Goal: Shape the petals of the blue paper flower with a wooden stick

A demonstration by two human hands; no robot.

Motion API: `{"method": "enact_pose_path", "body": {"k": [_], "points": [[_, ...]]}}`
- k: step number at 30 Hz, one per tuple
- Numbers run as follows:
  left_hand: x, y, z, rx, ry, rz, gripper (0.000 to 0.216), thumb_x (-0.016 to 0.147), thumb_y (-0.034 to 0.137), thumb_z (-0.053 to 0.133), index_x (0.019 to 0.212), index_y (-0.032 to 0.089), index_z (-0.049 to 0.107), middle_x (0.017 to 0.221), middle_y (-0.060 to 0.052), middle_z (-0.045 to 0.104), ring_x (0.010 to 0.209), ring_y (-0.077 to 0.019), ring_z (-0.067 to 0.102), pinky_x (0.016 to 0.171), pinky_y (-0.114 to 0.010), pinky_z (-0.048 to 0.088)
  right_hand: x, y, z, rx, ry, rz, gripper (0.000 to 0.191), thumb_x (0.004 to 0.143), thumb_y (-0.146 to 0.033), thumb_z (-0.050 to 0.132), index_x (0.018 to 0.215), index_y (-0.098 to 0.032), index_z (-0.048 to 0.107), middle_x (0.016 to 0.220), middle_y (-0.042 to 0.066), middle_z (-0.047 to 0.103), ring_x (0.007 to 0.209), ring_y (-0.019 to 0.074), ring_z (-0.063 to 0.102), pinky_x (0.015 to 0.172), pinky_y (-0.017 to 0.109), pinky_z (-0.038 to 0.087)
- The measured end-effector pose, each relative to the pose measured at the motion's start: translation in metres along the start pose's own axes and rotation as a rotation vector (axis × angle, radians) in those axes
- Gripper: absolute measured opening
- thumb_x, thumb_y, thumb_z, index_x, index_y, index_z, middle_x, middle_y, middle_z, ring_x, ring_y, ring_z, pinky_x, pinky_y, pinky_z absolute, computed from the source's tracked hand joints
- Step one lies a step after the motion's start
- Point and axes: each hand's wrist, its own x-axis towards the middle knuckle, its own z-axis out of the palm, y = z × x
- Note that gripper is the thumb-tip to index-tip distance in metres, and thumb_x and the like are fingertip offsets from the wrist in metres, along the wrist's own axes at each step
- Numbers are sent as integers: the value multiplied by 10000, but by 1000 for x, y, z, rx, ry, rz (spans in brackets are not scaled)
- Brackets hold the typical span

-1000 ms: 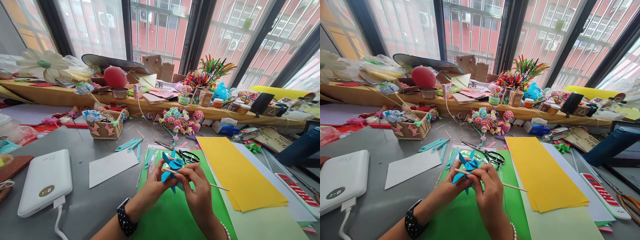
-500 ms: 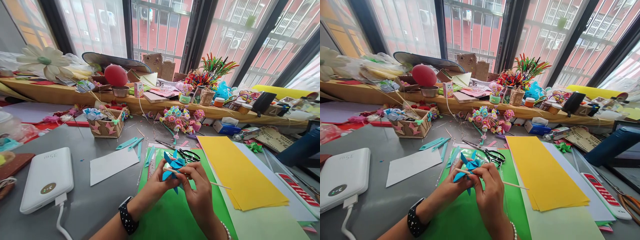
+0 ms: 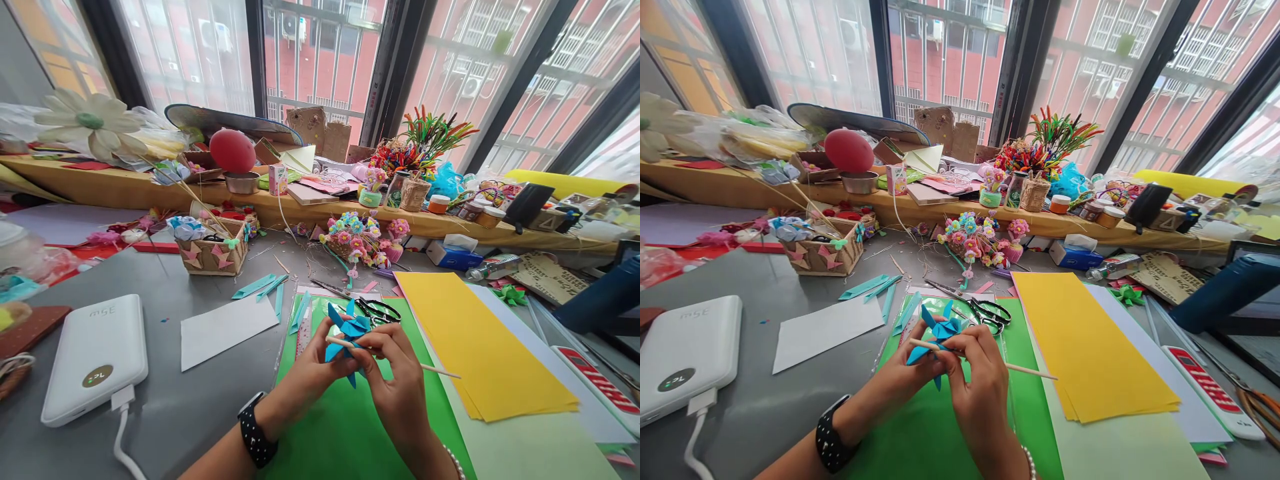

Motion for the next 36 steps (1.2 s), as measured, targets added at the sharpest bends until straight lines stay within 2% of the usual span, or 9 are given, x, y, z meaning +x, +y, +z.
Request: {"method": "enact_pose_path", "body": {"k": [5, 9, 12, 18, 27, 36], "points": [[-3, 7, 5, 10, -30, 2, 508, 617, 252, 750, 1063, 264, 507, 917, -4, 641, 955, -200, 573, 818, -293, 435, 0, 0, 0, -2, 13, -24, 79, 811, -128, 522, 798, -188, 573, 773, 27, 519, 700, 136, 554, 566, 230, 513], [-5, 13, 6, 53, -33, 16, 466, 640, 223, 735, 1041, 251, 498, 854, 6, 653, 783, -151, 612, 715, -245, 443, 1, -2, -4, -25, -2, -54, 32, 802, -213, 572, 820, -189, 584, 779, 29, 519, 687, 139, 543, 544, 236, 502], [-5, 16, 4, 36, -42, 28, 450, 660, 216, 720, 1041, 254, 483, 822, 9, 650, 696, -140, 618, 666, -246, 438, 4, -3, -9, -79, 7, -102, 162, 742, -295, 655, 852, -188, 604, 794, 37, 524, 713, 160, 547, 573, 267, 503], [-5, 18, 3, 8, -55, 55, 446, 637, 146, 732, 1004, 258, 506, 754, 45, 631, 671, -106, 579, 628, -199, 405, 8, -2, -15, -115, 33, -197, 44, 776, -193, 618, 820, -192, 616, 746, 28, 539, 679, 149, 565, 580, 254, 490], [-8, 24, 7, 57, -35, 14, 440, 624, 166, 740, 1006, 251, 540, 728, 48, 620, 647, -92, 567, 629, -187, 408, 8, -4, -14, -54, 23, -254, 78, 785, -99, 573, 786, -171, 605, 732, 25, 526, 657, 129, 544, 555, 230, 466], [-12, 22, 13, 46, -68, 48, 405, 633, 148, 731, 967, 247, 525, 717, 64, 619, 651, -88, 579, 618, -184, 433, 2, -2, -8, -73, 63, -208, 73, 805, -90, 541, 796, -162, 535, 753, 12, 480, 667, 112, 489, 568, 212, 418]]}}
